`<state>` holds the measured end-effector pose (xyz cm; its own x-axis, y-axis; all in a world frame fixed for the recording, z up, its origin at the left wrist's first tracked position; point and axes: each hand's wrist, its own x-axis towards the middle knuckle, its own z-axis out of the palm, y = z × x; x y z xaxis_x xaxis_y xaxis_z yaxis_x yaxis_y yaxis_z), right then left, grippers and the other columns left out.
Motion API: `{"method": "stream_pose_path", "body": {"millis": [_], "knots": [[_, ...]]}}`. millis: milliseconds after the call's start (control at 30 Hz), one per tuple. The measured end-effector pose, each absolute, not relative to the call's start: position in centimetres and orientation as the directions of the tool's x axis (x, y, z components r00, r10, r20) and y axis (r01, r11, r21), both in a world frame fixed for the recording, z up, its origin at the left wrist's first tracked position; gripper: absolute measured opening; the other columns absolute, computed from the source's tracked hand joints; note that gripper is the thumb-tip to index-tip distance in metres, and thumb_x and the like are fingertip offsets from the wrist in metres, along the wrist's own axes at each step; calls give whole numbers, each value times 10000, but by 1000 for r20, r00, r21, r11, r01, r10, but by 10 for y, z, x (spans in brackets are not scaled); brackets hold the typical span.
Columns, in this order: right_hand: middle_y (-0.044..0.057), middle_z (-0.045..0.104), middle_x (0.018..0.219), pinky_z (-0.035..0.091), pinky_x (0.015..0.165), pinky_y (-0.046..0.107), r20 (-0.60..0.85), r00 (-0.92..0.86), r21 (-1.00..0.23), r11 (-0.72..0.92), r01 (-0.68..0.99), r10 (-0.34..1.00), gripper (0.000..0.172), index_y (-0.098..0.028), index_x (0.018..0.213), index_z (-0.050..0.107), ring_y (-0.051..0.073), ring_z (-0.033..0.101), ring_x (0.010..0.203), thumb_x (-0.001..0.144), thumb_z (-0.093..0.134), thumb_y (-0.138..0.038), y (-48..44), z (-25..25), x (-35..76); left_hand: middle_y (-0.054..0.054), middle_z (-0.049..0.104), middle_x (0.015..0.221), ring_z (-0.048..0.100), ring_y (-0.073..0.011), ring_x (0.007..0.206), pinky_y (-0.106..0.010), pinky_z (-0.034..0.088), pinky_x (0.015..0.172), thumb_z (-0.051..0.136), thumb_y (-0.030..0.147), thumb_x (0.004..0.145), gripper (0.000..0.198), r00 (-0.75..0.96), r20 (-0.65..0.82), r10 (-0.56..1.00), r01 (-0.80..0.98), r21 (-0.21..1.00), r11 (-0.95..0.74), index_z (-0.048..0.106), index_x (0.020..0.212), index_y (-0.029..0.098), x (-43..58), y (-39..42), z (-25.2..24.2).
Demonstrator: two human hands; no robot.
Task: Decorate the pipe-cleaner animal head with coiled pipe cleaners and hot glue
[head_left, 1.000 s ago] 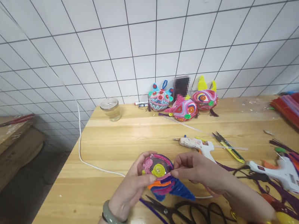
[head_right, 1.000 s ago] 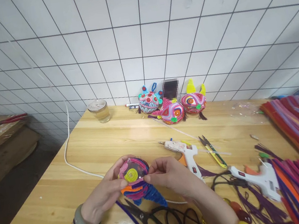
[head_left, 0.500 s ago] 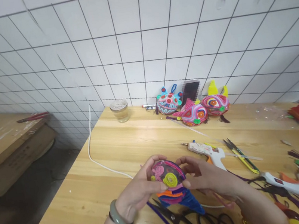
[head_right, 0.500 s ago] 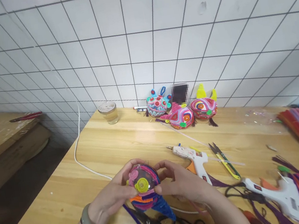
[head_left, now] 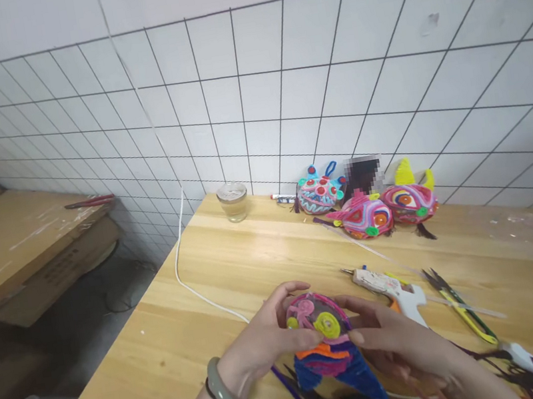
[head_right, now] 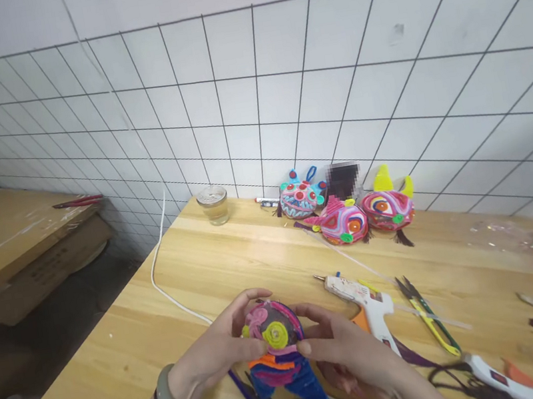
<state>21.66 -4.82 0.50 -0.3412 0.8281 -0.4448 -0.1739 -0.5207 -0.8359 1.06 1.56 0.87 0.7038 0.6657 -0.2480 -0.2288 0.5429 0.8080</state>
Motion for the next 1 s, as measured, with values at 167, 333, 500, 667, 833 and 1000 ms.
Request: {"method": "stream_pose_path", "body": {"millis": [167, 333, 500, 667, 833, 1000], "knots": [[-10, 661, 664, 191, 282, 121, -472, -319, -799, -552, -239, 822, 716, -190, 1301, 495, -10, 362, 273, 676, 758, -418, -47, 1, 217, -62, 644, 1066, 592, -187, 972, -302, 445, 846, 865, 287, 539, 626, 687, -171, 706, -271, 842, 467, 576, 1087, 200, 11, 17, 5], [-5, 660, 630, 261, 286, 102, -510, -249, -776, -565, -280, 824, 619, -182, 1219, 578, -9, 370, 278, 669, 767, -394, -48, 5, 216, -102, 645, 1121, 616, -212, 975, -314, 458, 793, 692, 454, 739, 486, 689, -210, 694, -267, 816, 513, 571, 1128, 189, 12, 17, 0], [19, 698, 672, 264, 283, 74, -460, -342, -723, -569, -391, 819, 554, -182, 1204, 598, -29, 398, 263, 708, 763, -365, -46, 4, 215, -119, 659, 1135, 604, -245, 1049, -364, 447, 869, 554, 515, 825, 471, 671, -223, 707, -324, 769, 551, 578, 1148, 172, 12, 17, -2], [-8, 672, 598, 299, 286, 65, -457, -335, -708, -565, -422, 824, 462, -180, 1151, 645, -16, 441, 268, 733, 757, -342, -46, 2, 215, -121, 662, 1132, 599, -260, 1076, -386, 434, 902, 523, 521, 840, 503, 681, -217, 699, -355, 738, 574, 550, 1203, 175, 10, 18, -3], [-20, 675, 586, 299, 284, 54, -465, -308, -681, -558, -475, 830, 337, -196, 996, 706, -17, 446, 279, 704, 780, -348, -49, 2, 213, -127, 656, 1131, 594, -272, 1085, -424, 416, 924, 477, 552, 848, 545, 702, -202, 683, -370, 715, 593, 521, 1242, 177, 10, 18, -2], [-58, 582, 465, 297, 275, 85, -469, -261, -718, -537, -443, 844, 261, -225, 875, 714, 2, 385, 262, 679, 783, -383, -51, -10, 221, -115, 640, 1185, 615, -244, 1005, -390, 434, 860, 526, 589, 800, 583, 734, -158, 661, -382, 709, 593, 537, 1240, 205, 8, 18, -2]]}}
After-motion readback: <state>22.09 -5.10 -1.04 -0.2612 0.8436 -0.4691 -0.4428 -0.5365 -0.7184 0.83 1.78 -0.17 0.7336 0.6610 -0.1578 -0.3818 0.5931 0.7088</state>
